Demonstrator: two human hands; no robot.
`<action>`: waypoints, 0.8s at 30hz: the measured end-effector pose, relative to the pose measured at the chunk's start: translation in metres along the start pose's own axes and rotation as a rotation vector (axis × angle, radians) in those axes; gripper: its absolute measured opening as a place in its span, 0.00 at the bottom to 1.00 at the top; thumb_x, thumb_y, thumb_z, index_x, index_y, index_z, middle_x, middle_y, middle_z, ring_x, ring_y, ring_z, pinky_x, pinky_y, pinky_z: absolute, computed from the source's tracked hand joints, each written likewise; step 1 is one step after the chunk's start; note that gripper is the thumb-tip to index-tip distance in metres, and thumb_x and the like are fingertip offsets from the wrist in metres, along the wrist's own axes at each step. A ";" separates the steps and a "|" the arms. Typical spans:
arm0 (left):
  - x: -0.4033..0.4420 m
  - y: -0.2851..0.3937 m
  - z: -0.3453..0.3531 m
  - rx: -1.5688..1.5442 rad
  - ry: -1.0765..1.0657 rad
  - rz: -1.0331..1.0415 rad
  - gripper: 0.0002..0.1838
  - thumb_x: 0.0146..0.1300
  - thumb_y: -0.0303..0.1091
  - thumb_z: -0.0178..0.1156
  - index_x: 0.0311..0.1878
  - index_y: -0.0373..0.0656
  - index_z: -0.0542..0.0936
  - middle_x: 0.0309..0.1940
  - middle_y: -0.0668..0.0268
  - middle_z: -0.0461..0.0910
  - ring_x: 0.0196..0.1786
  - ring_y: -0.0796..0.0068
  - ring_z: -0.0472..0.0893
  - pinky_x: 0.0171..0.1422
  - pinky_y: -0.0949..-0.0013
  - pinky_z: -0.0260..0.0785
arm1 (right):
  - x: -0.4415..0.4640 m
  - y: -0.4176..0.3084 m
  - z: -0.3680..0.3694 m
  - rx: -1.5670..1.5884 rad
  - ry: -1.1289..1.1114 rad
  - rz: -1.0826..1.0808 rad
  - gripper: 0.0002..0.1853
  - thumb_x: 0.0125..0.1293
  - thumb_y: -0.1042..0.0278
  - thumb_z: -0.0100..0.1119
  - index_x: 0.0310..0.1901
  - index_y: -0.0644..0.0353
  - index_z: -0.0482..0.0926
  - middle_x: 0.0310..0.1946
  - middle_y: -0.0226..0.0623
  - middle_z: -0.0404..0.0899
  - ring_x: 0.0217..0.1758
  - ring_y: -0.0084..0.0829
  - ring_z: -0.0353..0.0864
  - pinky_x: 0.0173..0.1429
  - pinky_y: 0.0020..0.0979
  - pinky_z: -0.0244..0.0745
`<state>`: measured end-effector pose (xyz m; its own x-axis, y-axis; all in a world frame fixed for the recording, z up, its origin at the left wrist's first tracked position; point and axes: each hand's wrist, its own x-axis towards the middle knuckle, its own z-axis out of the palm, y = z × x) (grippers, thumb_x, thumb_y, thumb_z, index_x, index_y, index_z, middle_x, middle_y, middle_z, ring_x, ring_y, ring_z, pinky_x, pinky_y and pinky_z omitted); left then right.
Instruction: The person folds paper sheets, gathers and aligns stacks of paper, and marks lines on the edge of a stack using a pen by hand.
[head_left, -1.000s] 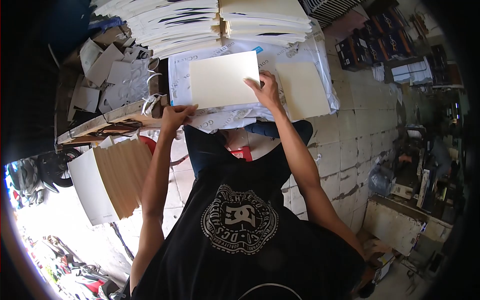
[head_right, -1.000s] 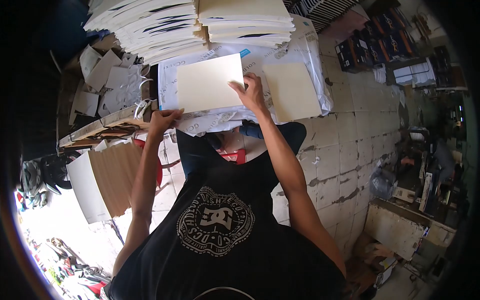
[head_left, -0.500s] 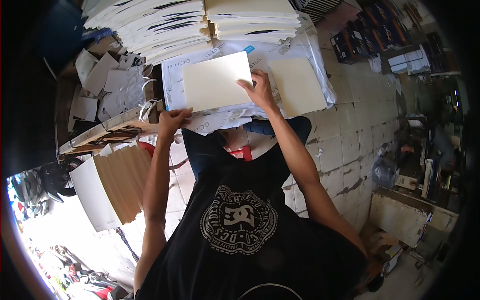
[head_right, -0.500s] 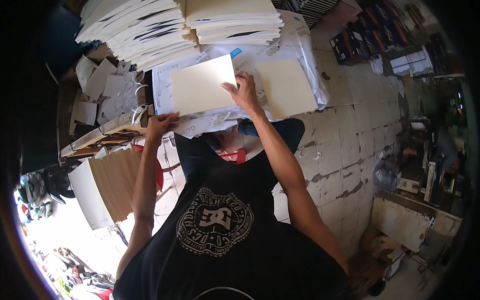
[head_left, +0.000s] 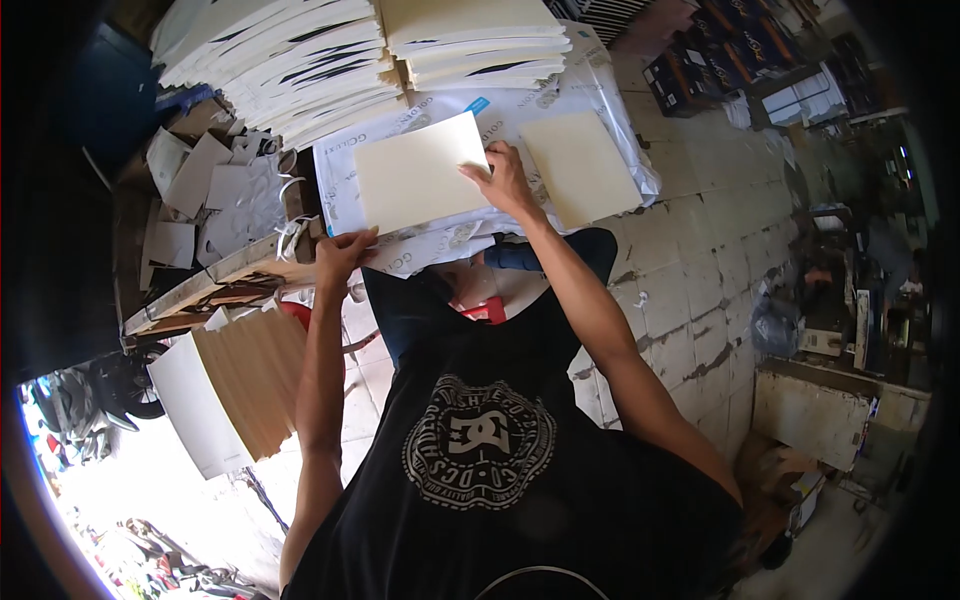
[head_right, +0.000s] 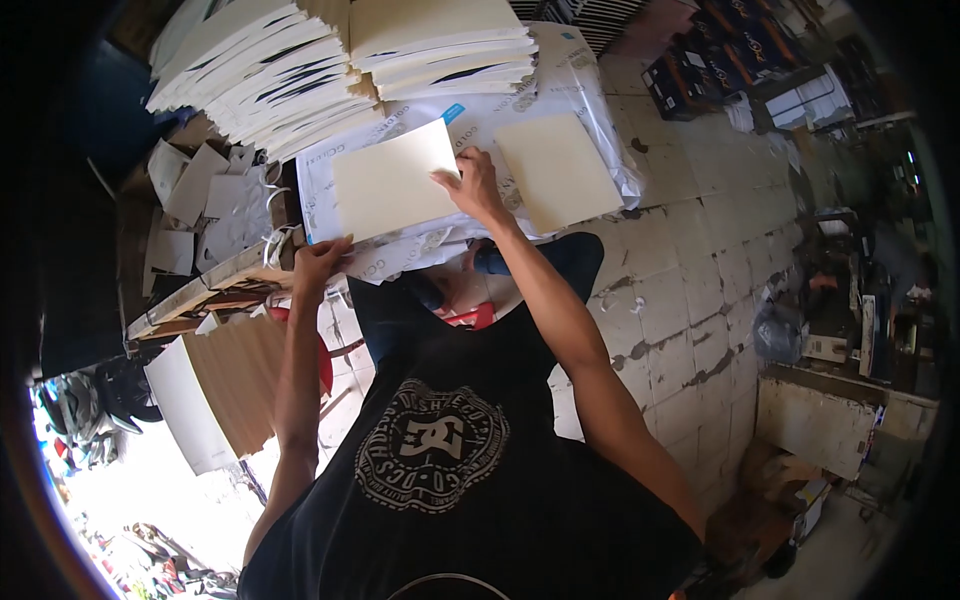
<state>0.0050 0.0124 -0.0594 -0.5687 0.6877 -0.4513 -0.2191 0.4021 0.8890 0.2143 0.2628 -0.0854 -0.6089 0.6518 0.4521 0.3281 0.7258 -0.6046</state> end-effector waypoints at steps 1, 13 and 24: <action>-0.001 0.002 0.001 0.008 0.005 -0.001 0.21 0.58 0.37 0.72 0.44 0.24 0.83 0.34 0.56 0.86 0.31 0.74 0.84 0.38 0.75 0.79 | -0.001 0.001 0.002 -0.008 0.010 -0.007 0.18 0.57 0.55 0.71 0.40 0.62 0.85 0.40 0.43 0.77 0.47 0.46 0.73 0.52 0.44 0.69; 0.005 -0.022 0.002 -0.151 -0.006 0.066 0.16 0.64 0.35 0.68 0.42 0.28 0.81 0.38 0.59 0.82 0.40 0.72 0.83 0.47 0.75 0.78 | -0.038 -0.094 0.028 -0.142 -0.222 -0.329 0.36 0.63 0.55 0.62 0.70 0.59 0.63 0.71 0.48 0.60 0.75 0.46 0.57 0.74 0.49 0.56; 0.007 -0.027 0.002 -0.244 -0.035 0.068 0.09 0.66 0.32 0.65 0.41 0.34 0.80 0.39 0.64 0.81 0.41 0.76 0.80 0.49 0.76 0.75 | -0.079 -0.025 -0.039 -0.388 -0.277 -0.413 0.41 0.68 0.36 0.49 0.70 0.62 0.62 0.73 0.41 0.60 0.78 0.36 0.54 0.78 0.50 0.50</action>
<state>0.0087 0.0079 -0.0873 -0.5621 0.7304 -0.3880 -0.3686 0.1987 0.9081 0.2821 0.2012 -0.0806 -0.8888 0.2574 0.3792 0.2325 0.9662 -0.1110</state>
